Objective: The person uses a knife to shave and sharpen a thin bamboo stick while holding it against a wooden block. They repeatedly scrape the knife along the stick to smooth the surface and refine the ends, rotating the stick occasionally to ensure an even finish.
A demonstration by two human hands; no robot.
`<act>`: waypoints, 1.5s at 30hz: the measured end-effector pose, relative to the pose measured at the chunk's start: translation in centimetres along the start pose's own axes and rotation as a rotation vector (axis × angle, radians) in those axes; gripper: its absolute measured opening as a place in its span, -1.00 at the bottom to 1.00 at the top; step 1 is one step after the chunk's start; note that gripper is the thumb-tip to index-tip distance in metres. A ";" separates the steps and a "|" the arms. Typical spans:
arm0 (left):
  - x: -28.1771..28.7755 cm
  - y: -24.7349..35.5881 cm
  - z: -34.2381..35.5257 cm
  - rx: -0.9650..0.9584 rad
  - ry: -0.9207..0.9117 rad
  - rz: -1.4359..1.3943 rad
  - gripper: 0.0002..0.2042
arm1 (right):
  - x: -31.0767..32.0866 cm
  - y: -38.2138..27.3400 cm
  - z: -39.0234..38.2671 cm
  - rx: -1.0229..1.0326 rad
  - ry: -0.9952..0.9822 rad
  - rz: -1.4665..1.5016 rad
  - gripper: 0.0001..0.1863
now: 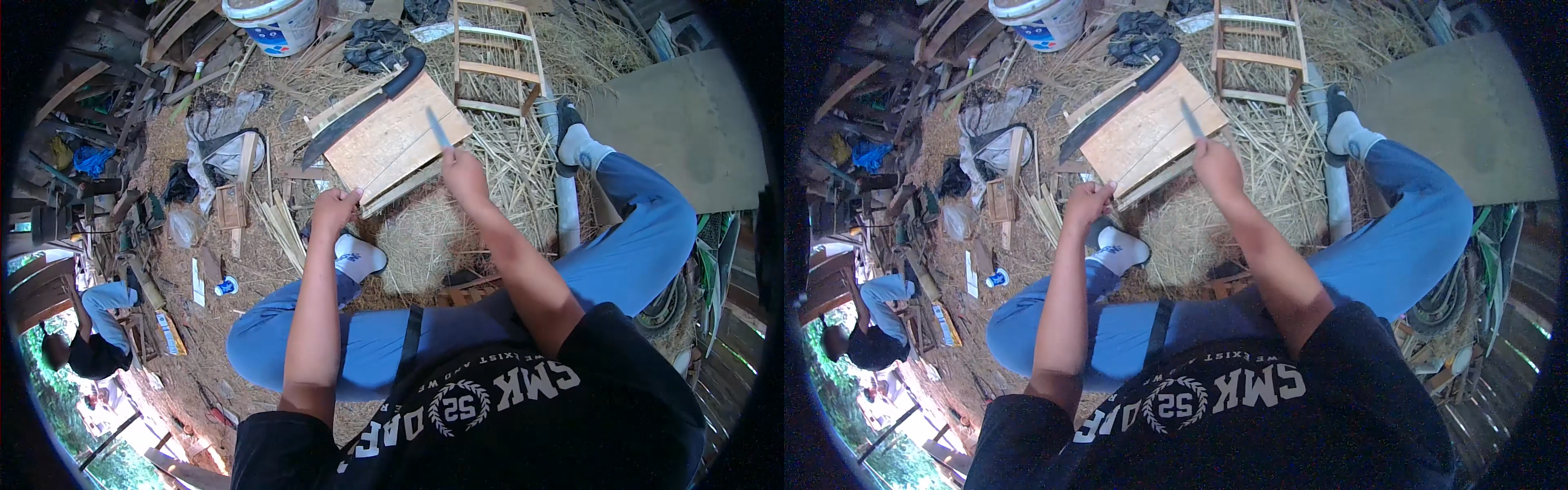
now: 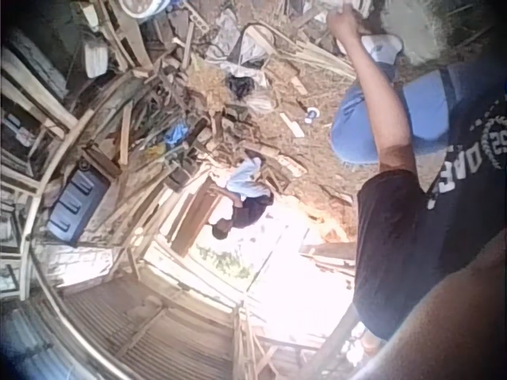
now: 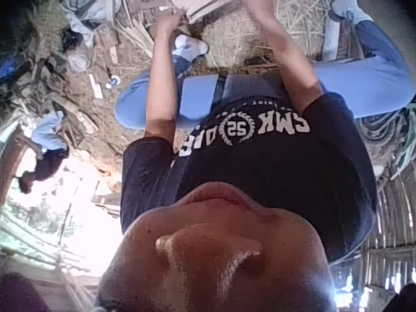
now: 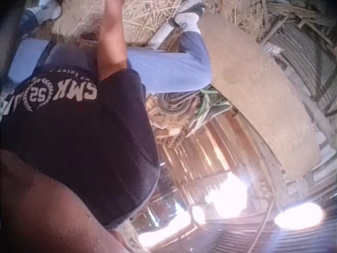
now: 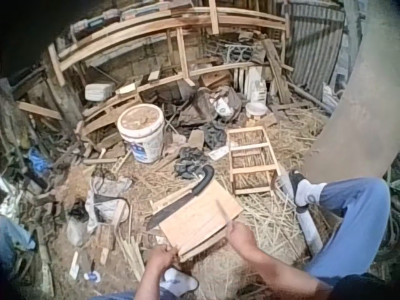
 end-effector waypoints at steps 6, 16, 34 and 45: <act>-0.2 -0.1 -0.1 0.015 -0.007 0.107 -0.62 | -7.9 -2.0 -4.4 0.121 -0.416 -0.224 -0.46; -0.5 -0.8 0.8 0.021 -0.027 -0.001 -0.60 | 1.7 1.6 1.6 0.031 0.090 -0.132 -0.49; -0.1 -0.4 0.1 -0.009 -0.040 -0.014 -0.64 | -3.1 -1.6 -1.7 0.148 -0.115 -0.178 -0.47; -0.2 -0.4 -0.5 0.019 -0.048 -0.065 -0.66 | -5.7 -3.4 -4.2 0.127 -0.362 -0.219 -0.46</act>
Point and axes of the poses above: each hand's wrist, its own z-axis towards the middle knuckle, its own x-axis out of the back of the hand, y = z × x, the point moved 8 cm from there along z, towards the middle knuckle, and after that the axes turned 14 degrees about -y, right-handed, at the moved point
